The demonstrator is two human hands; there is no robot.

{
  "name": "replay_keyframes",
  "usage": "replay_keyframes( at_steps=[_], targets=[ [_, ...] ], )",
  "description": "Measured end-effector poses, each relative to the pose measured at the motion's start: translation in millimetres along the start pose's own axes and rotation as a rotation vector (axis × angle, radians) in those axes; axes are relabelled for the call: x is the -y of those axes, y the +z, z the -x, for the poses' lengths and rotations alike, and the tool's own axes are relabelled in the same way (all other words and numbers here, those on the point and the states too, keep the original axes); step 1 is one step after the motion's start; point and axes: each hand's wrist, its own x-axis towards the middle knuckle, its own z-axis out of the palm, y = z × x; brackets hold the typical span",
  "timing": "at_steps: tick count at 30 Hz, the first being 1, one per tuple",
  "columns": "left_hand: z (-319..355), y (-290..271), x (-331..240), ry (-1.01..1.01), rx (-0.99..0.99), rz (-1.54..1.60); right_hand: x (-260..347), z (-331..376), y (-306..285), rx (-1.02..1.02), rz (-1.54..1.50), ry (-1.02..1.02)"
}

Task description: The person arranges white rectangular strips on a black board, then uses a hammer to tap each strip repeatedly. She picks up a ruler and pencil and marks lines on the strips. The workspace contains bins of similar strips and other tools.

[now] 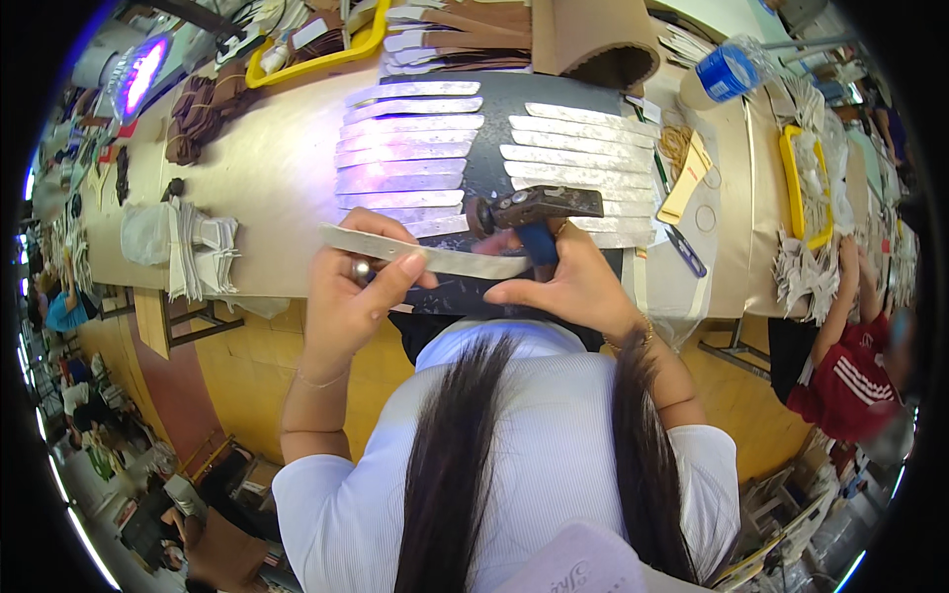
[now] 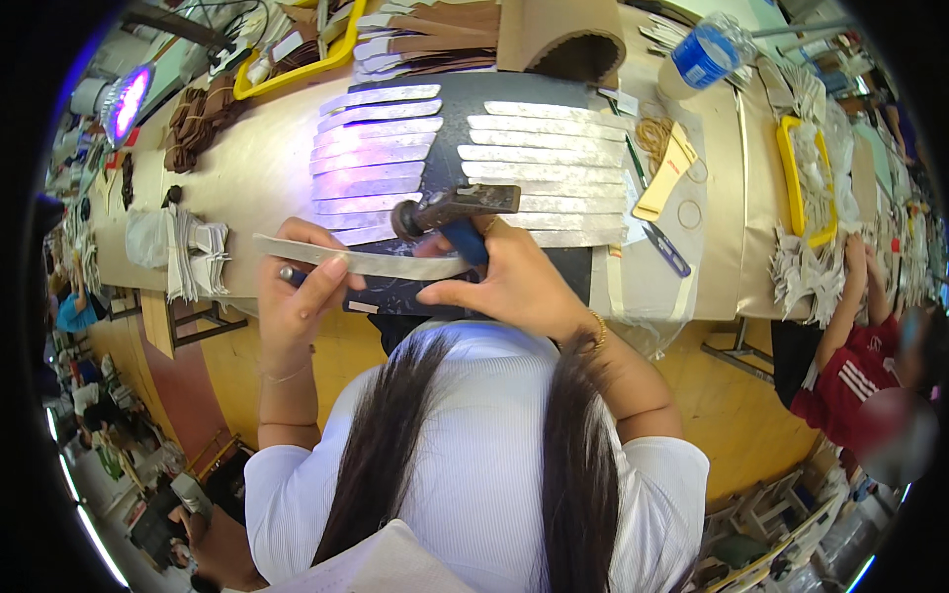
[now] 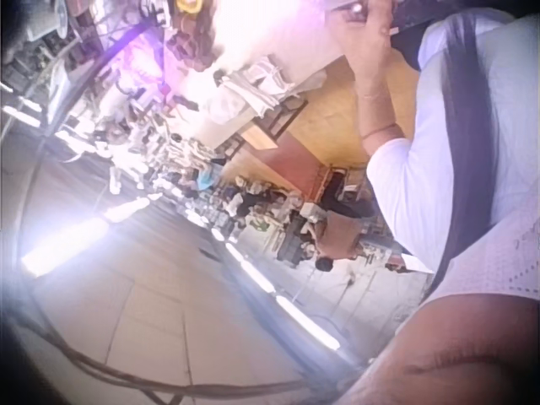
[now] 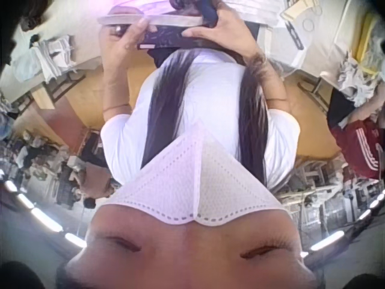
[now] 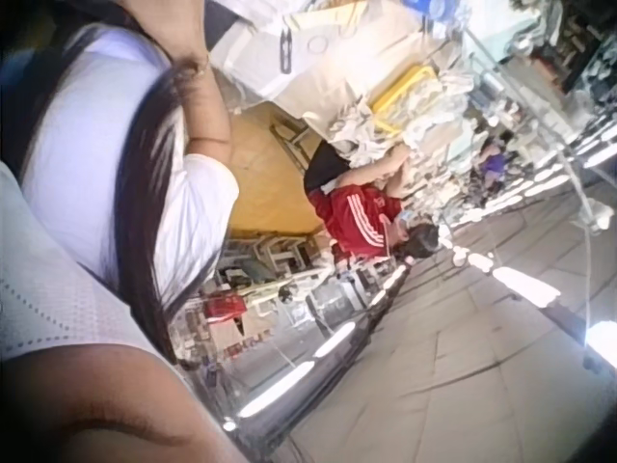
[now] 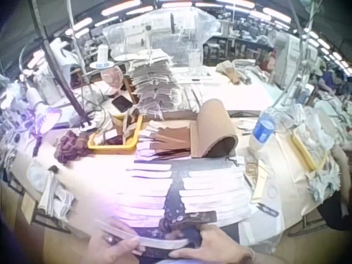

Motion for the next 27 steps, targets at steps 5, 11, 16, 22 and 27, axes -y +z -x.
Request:
replay_keyframes(
  at_steps=[5,11,16,22,27],
  targets=[
    [-8,28,38,-0.195,0.079,0.16,-1,41,-53,-0.03,-0.197,0.415],
    [-6,37,80,-0.315,0.104,-0.076,-32,80,-107,-0.14,-0.072,0.563],
    [-6,10,100,0.192,-0.157,-0.817,-59,82,-122,-0.13,0.186,0.54],
    [-16,-11,105,0.164,-0.25,-0.879,-55,63,-123,-0.081,0.437,0.509],
    [-16,-14,106,0.139,-0.226,-0.872,-66,70,-123,-0.207,0.484,0.17]
  ],
)
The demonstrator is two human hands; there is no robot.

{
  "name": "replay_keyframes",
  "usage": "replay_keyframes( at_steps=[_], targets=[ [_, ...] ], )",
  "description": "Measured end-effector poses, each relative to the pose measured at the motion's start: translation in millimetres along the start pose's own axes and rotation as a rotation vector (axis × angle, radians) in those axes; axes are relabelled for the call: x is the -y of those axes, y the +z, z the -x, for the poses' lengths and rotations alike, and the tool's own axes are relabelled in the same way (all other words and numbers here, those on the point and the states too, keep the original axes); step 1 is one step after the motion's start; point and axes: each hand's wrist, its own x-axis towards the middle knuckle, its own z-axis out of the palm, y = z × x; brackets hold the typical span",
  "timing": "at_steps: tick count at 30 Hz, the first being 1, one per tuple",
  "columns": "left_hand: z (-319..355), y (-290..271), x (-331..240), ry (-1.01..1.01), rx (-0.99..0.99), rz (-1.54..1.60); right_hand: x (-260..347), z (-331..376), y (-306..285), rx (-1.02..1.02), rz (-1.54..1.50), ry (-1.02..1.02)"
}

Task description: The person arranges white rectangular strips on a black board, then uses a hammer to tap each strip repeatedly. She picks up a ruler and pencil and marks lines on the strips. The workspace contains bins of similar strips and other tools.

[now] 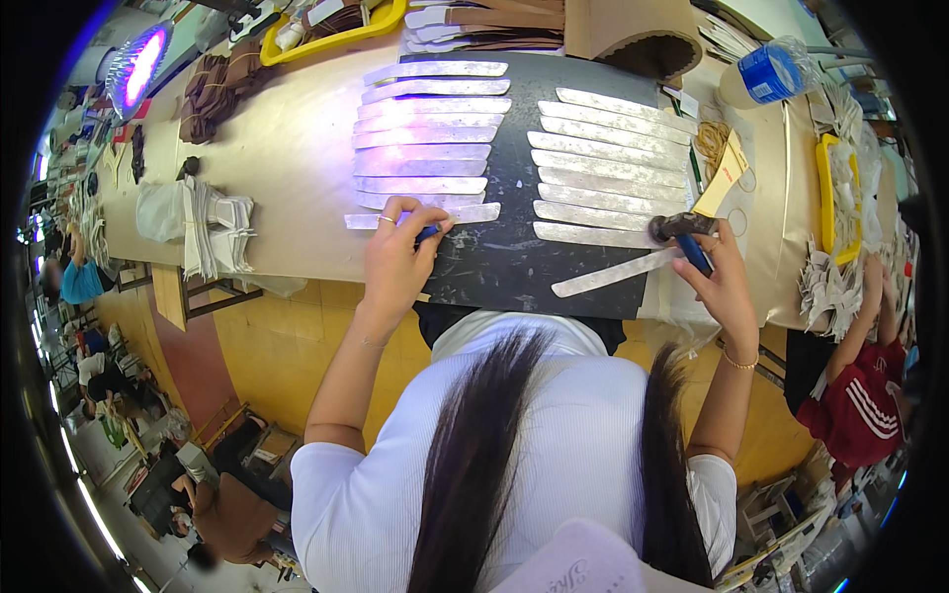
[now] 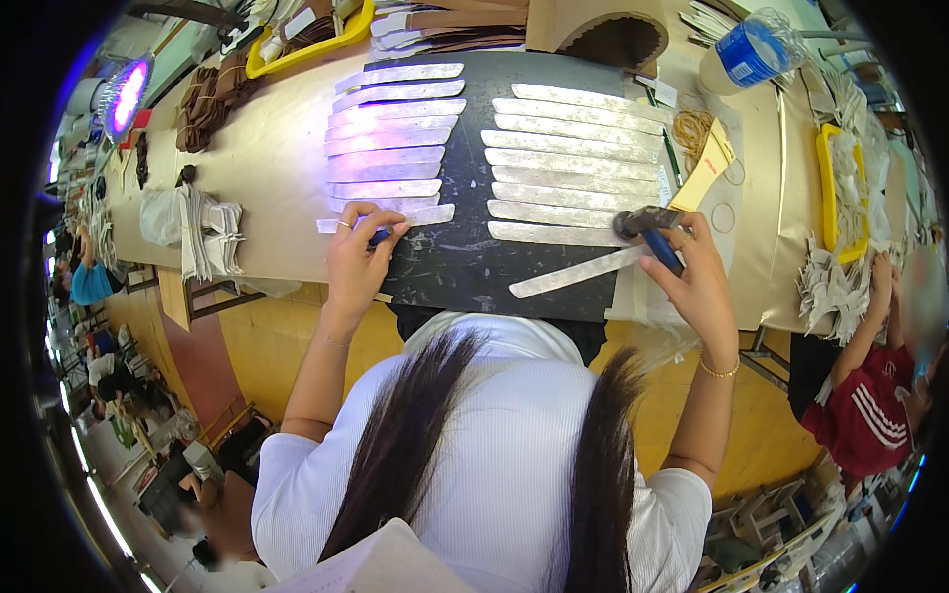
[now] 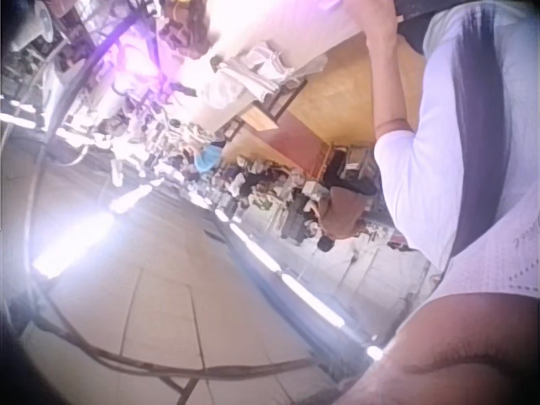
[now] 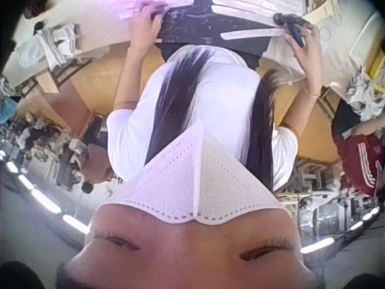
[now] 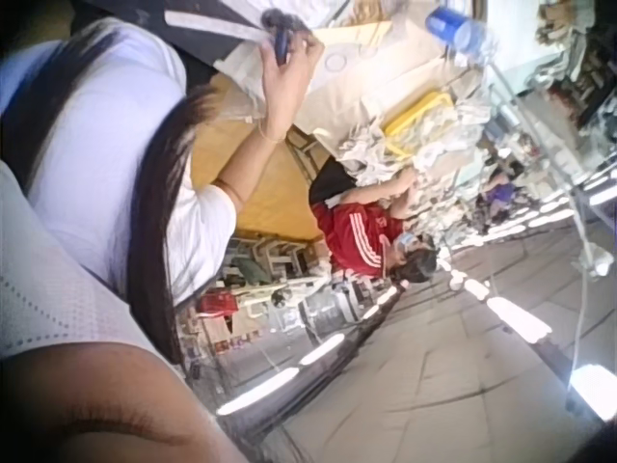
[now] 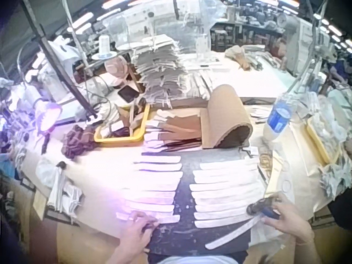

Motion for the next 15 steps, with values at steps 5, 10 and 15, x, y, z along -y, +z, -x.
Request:
replay_keyframes(
  at_steps=[5,10,15],
  targets=[
    [-2,-1,-1,0.01,-0.005,0.015,13,-2,-2,0.066,-0.139,0.228],
    [-2,-3,3,0.003,0.047,0.037,2,2,6,0.029,-0.271,0.402],
    [-2,-1,2,-0.053,0.022,0.058,-9,13,15,-0.088,-0.398,0.413]
  ],
)
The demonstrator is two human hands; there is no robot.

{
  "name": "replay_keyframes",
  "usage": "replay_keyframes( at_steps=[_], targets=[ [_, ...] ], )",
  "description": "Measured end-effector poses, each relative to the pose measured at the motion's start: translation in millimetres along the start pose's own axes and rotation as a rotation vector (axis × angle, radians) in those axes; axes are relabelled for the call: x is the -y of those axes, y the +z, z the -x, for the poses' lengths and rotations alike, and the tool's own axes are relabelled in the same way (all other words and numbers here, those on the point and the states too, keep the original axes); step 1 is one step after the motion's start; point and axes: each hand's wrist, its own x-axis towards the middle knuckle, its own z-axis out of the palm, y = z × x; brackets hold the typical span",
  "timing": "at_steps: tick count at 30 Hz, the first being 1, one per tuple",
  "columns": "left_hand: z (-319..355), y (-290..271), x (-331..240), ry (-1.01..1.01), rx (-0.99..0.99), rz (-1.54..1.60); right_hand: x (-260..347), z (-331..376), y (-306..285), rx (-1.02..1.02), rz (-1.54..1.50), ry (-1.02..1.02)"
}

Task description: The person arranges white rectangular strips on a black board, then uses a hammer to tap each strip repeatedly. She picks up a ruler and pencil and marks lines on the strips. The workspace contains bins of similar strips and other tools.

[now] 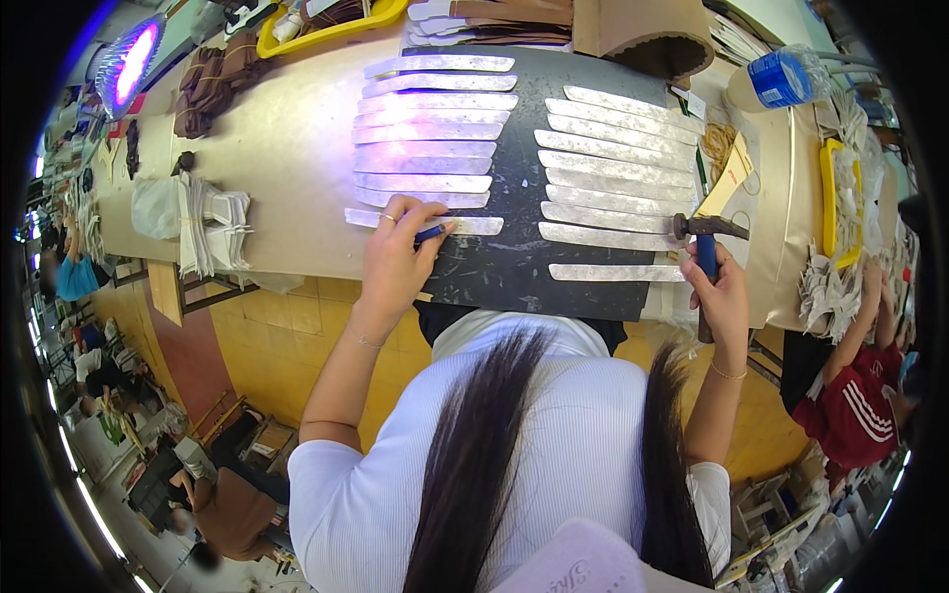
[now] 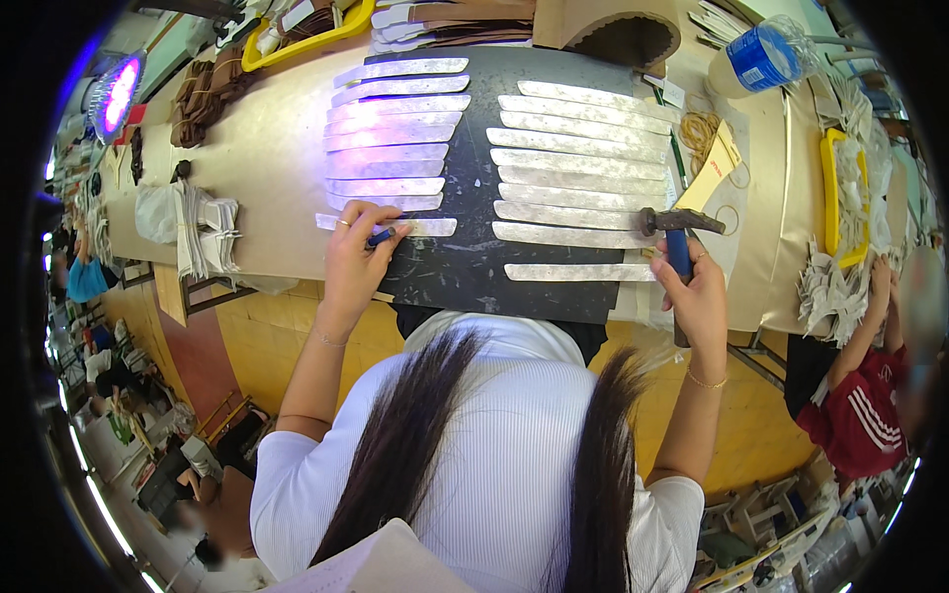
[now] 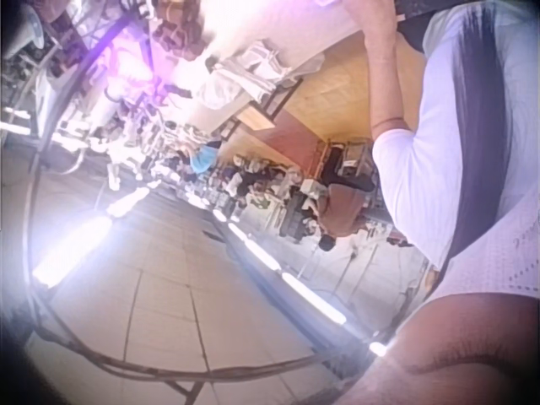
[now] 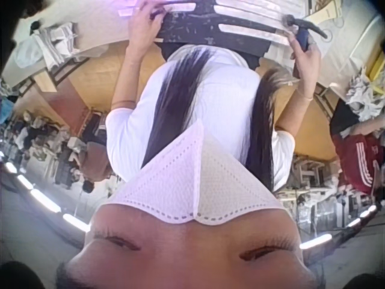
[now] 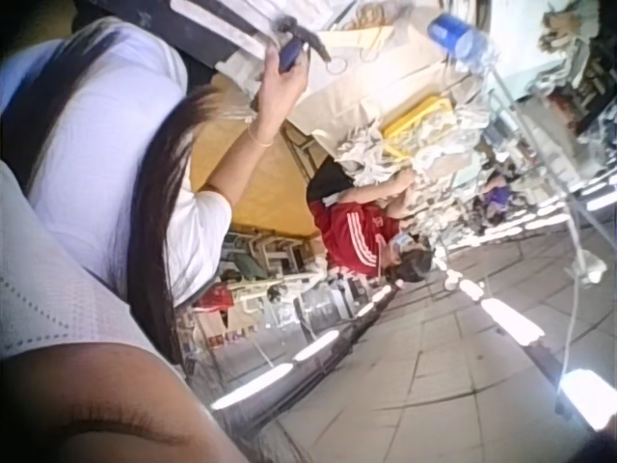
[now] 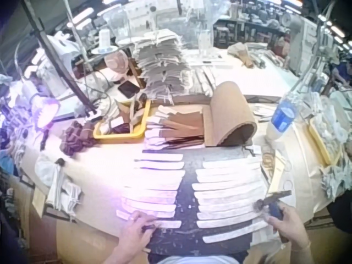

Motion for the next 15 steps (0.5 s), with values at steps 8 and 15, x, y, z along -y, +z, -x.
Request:
replay_keyframes(
  at_steps=[8,15],
  targets=[
    [-10,-7,-2,0.043,0.051,-0.122,-4,7,13,-0.108,-0.122,-0.014],
    [-14,-6,-4,0.033,0.06,-0.141,-2,8,13,-0.157,-0.034,-0.095]
  ],
)
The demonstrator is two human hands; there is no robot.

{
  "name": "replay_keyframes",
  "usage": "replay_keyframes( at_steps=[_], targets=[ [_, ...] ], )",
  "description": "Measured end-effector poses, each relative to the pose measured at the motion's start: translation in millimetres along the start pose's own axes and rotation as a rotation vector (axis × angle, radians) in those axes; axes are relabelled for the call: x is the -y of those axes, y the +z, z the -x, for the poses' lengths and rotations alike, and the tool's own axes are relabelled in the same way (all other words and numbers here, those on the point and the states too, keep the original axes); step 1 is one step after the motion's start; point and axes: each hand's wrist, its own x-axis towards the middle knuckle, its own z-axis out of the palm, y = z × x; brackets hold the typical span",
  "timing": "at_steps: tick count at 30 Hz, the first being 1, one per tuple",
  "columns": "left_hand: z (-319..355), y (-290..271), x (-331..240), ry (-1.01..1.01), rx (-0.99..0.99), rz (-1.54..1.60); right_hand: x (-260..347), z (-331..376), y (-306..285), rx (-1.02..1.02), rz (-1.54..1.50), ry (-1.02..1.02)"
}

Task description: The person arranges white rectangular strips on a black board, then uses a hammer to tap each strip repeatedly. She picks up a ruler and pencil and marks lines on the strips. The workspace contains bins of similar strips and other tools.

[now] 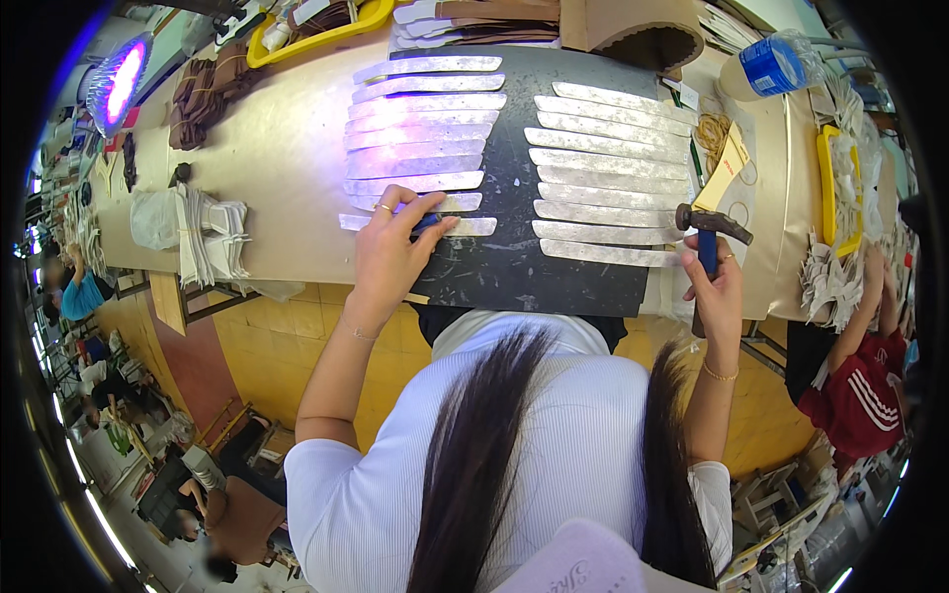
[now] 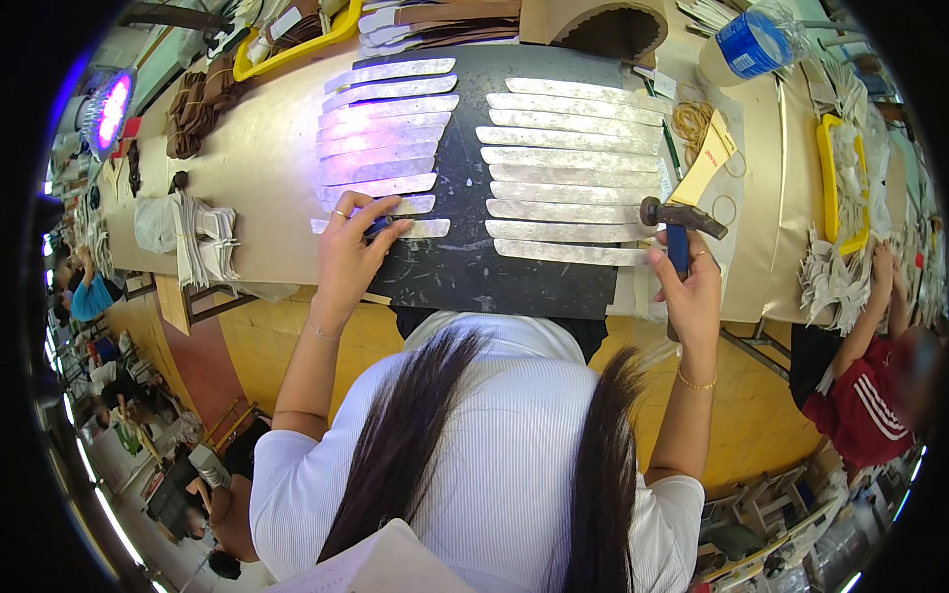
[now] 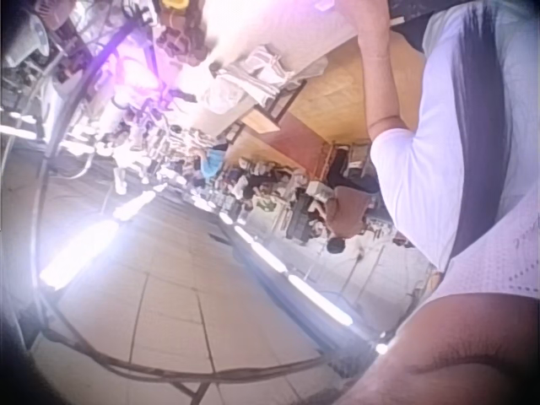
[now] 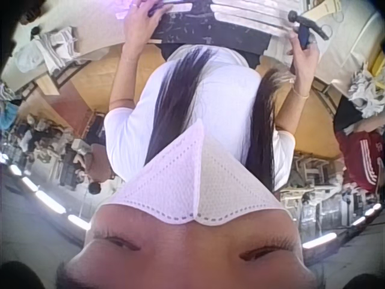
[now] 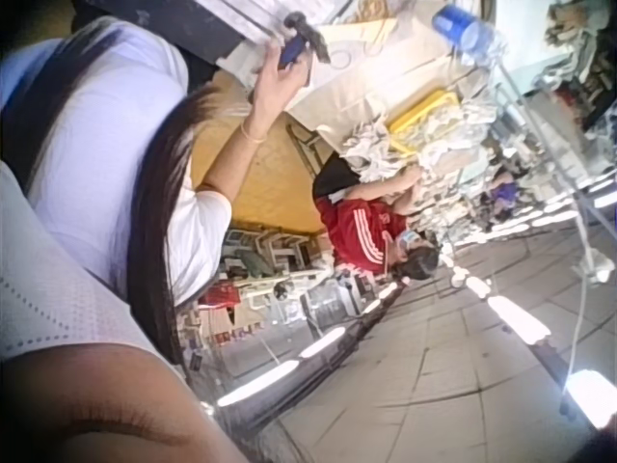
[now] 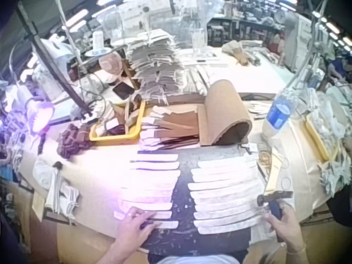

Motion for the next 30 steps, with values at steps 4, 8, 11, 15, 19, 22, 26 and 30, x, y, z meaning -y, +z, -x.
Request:
replay_keyframes(
  at_steps=[4,8,11,15,19,22,26,30],
  targets=[
    [2,0,0,0.007,-0.001,0.027,1,2,-5,-0.073,0.091,-0.074],
    [-3,-8,-10,-0.065,0.026,0.134,5,3,-9,-0.127,0.026,-0.086],
    [-19,-13,-32,-0.094,0.063,0.543,16,-1,-3,-0.149,-0.034,-0.138],
    [-63,5,-55,-0.064,0.113,0.874,27,-8,12,-0.14,-0.14,-0.185],
    [-124,40,-75,0.065,0.058,0.973,48,-9,26,-0.138,-0.153,-0.205],
    [-158,63,-83,0.089,0.14,0.945,49,-11,30,-0.141,-0.194,-0.193],
    [-182,82,-85,0.052,0.215,0.897,41,-14,27,-0.1,-0.201,-0.19],
    [-186,89,-86,0.037,0.219,0.865,37,-17,24,-0.124,-0.173,-0.192]
  ],
)
